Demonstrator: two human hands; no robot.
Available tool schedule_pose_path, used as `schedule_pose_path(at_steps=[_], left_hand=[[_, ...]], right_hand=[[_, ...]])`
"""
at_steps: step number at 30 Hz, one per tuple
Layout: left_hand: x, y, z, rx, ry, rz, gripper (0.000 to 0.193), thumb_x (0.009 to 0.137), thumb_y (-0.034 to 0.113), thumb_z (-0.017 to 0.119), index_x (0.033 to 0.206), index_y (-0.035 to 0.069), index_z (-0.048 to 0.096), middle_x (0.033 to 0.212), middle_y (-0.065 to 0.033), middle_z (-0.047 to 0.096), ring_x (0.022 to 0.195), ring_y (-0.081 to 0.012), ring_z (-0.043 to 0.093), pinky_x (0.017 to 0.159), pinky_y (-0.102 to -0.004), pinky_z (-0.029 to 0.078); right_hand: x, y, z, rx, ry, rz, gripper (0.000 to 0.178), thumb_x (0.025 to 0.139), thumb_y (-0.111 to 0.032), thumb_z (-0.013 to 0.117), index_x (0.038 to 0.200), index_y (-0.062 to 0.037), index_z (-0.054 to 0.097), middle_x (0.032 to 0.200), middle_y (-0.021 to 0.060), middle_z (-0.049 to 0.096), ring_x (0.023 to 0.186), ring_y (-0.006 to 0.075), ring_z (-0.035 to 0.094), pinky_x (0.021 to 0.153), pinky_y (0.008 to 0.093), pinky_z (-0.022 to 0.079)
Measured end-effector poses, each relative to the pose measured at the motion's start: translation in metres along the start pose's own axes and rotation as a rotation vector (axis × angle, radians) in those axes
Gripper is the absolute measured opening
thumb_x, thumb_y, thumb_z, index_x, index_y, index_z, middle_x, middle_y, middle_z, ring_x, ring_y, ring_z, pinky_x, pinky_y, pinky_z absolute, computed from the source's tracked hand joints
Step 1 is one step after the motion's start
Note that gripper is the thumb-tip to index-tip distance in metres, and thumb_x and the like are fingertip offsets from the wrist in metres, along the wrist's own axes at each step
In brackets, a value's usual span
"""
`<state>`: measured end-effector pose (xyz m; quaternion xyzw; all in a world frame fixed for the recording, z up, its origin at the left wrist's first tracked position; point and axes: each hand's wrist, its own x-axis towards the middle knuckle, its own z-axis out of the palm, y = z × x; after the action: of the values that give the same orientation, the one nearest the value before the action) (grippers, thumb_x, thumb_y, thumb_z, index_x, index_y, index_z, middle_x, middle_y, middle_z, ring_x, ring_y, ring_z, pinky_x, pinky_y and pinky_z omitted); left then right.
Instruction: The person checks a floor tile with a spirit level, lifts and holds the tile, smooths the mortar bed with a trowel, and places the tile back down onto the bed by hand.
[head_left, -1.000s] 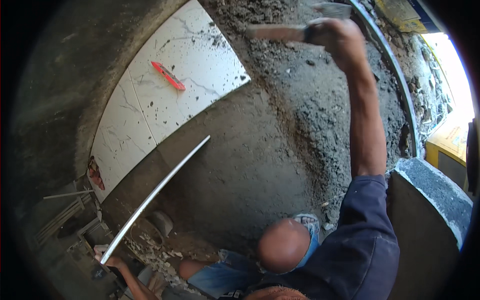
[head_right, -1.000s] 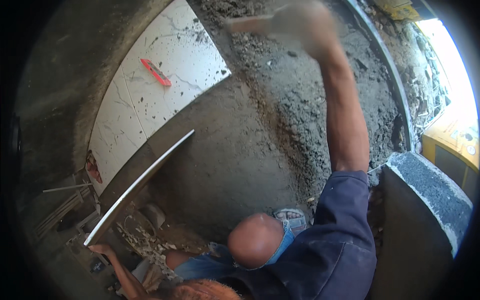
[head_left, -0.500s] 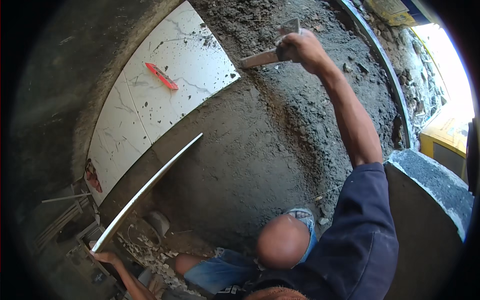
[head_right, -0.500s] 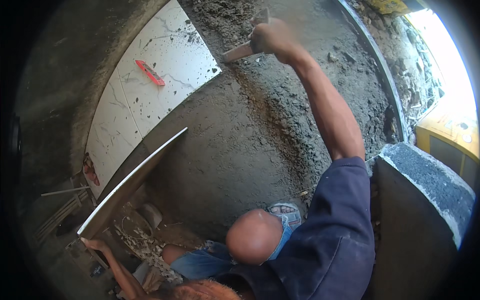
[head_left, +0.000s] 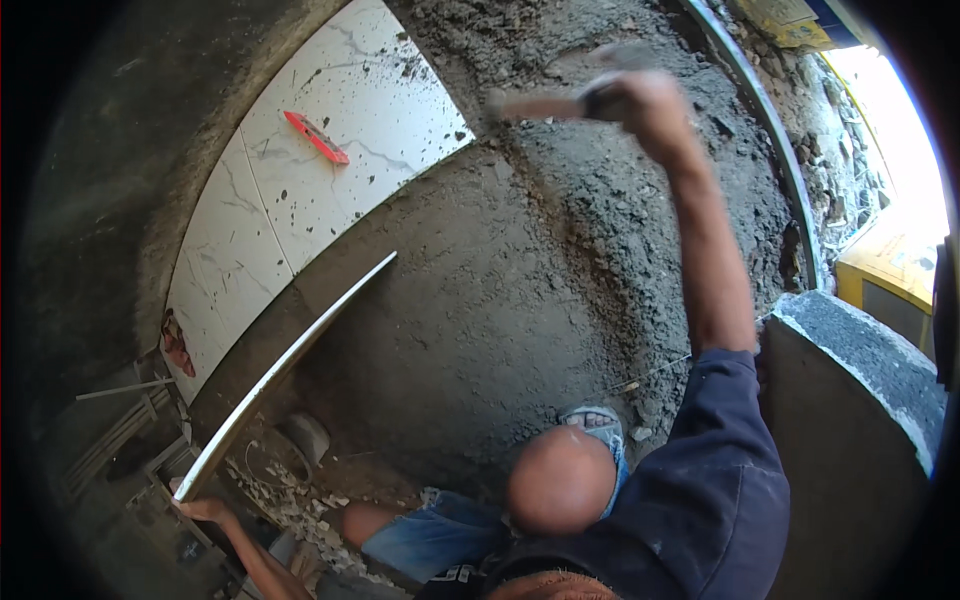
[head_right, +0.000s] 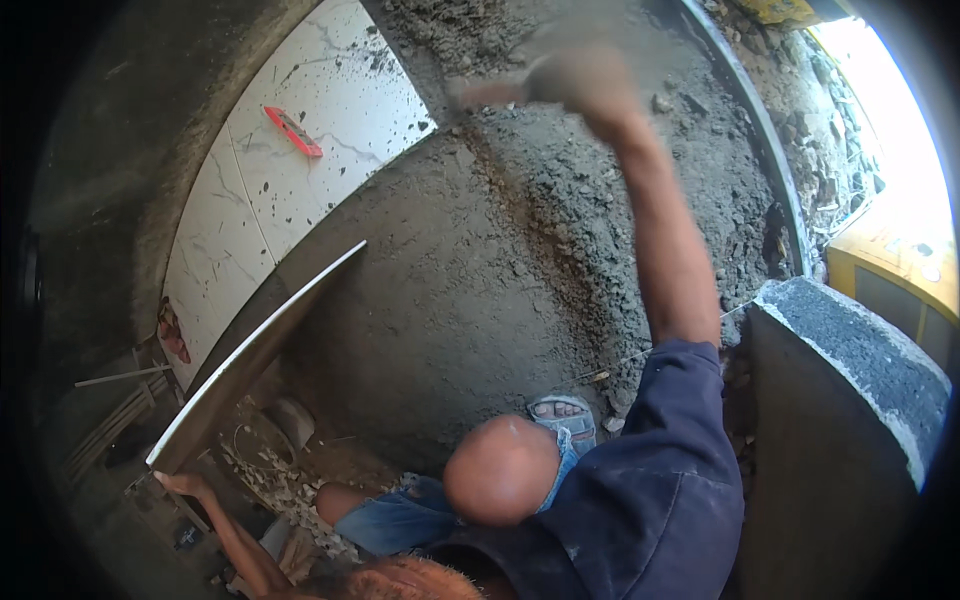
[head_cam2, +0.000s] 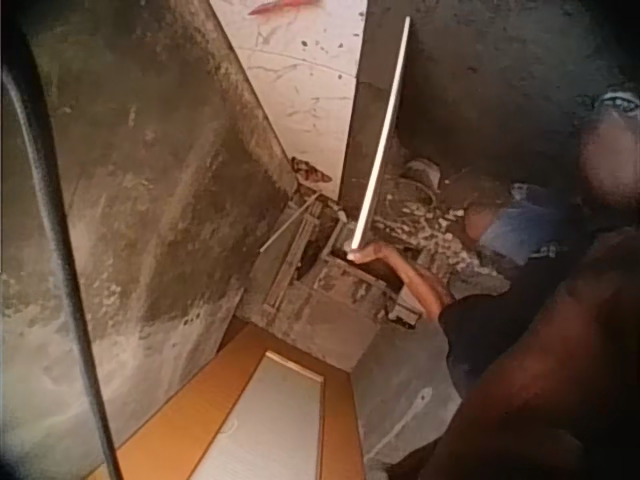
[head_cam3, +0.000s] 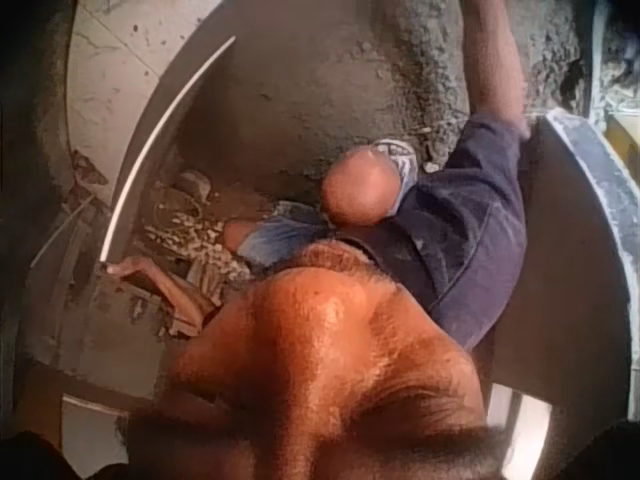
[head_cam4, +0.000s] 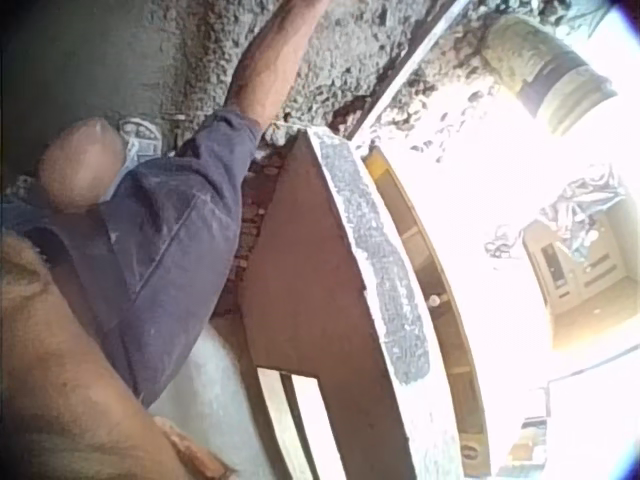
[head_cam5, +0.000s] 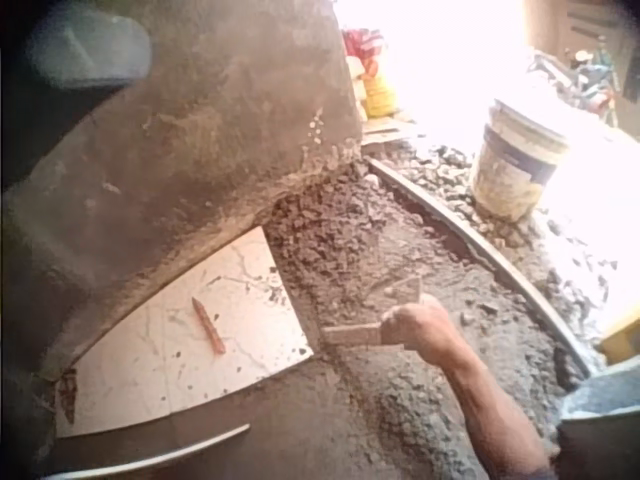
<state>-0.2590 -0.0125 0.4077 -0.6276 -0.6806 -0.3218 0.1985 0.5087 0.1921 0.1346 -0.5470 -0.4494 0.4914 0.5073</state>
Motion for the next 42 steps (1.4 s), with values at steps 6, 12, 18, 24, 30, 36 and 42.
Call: schedule_pose_path(at_steps=[6,12,18,24,30,36,42], left_hand=[[0.003,-0.085,-0.031,0.106,0.031,-0.077,0.056,0.096,0.039,0.029,0.105,-0.008,0.059,0.101,-0.0197,0.063,0.09,-0.0296,0.062,0.08,-0.0416,0.051],[-0.008,-0.024,0.012,-0.067,0.009,-0.288,0.058,0.094,0.04,0.03,0.109,-0.008,0.059,0.102,-0.0197,0.063,0.09,-0.029,0.062,0.08,-0.042,0.052],[0.002,-0.029,-0.009,-0.092,-0.006,-0.253,0.06,0.096,0.042,0.029,0.11,-0.008,0.058,0.102,-0.0181,0.063,0.089,-0.0281,0.061,0.079,-0.0413,0.05],[0.005,-0.025,0.01,-0.236,-0.037,-0.362,0.056,0.096,0.041,0.03,0.106,-0.007,0.058,0.101,-0.0171,0.063,0.09,-0.0273,0.06,0.08,-0.0406,0.05],[0.014,-0.088,-0.016,0.129,0.024,-0.054,0.054,0.095,0.04,0.033,0.105,-0.006,0.057,0.103,-0.0174,0.062,0.091,-0.0285,0.061,0.083,-0.0423,0.05],[0.016,-0.12,-0.027,0.339,0.04,0.118,0.051,0.096,0.039,0.034,0.105,-0.005,0.059,0.101,-0.0162,0.062,0.091,-0.0273,0.061,0.083,-0.0406,0.05],[-0.004,-0.145,-0.043,0.332,-0.012,0.094,0.042,0.095,0.025,0.048,0.123,-0.006,0.052,0.116,-0.0225,0.058,0.104,-0.0351,0.058,0.091,-0.0445,0.047]], right_hand=[[0.017,-0.005,-0.005,-0.108,-0.013,-0.06,0.04,0.084,-0.016,0.053,0.118,0.0039,0.057,0.087,0.0105,0.064,0.077,0.015,0.061,0.062,0.0271,0.051],[0.021,0.026,0.011,0.242,0.072,0.161,0.037,0.086,-0.015,0.054,0.115,0.0076,0.058,0.082,0.0099,0.064,0.079,0.016,0.063,0.065,0.0284,0.051],[0.028,-0.003,-0.004,0.029,-0.023,-0.101,0.035,0.087,-0.013,0.053,0.117,0.0038,0.056,0.092,0.0101,0.063,0.083,0.0172,0.063,0.079,0.0331,0.055],[0.06,0.001,0.009,-0.011,0.015,0.041,0.036,0.085,-0.014,0.054,0.116,0.0044,0.056,0.092,0.0118,0.064,0.084,0.019,0.064,0.078,0.0344,0.055],[0.095,0.026,0.037,0.309,-0.043,0.1,0.045,0.086,-0.014,0.056,0.125,0.0044,0.048,0.09,0.0133,0.064,0.083,0.0209,0.066,0.077,0.0381,0.055],[0.118,0.031,0.018,0.054,0.078,-0.19,0.04,0.086,-0.012,0.056,0.122,0.0052,0.055,0.095,0.0099,0.063,0.087,0.019,0.065,0.078,0.0361,0.054],[0.118,-0.002,0.055,0.377,0.134,-0.145,0.015,0.077,-0.011,0.049,0.079,-0.0019,0.061,0.067,0.0095,0.06,0.056,0.02,0.057,0.054,0.0341,0.046]])
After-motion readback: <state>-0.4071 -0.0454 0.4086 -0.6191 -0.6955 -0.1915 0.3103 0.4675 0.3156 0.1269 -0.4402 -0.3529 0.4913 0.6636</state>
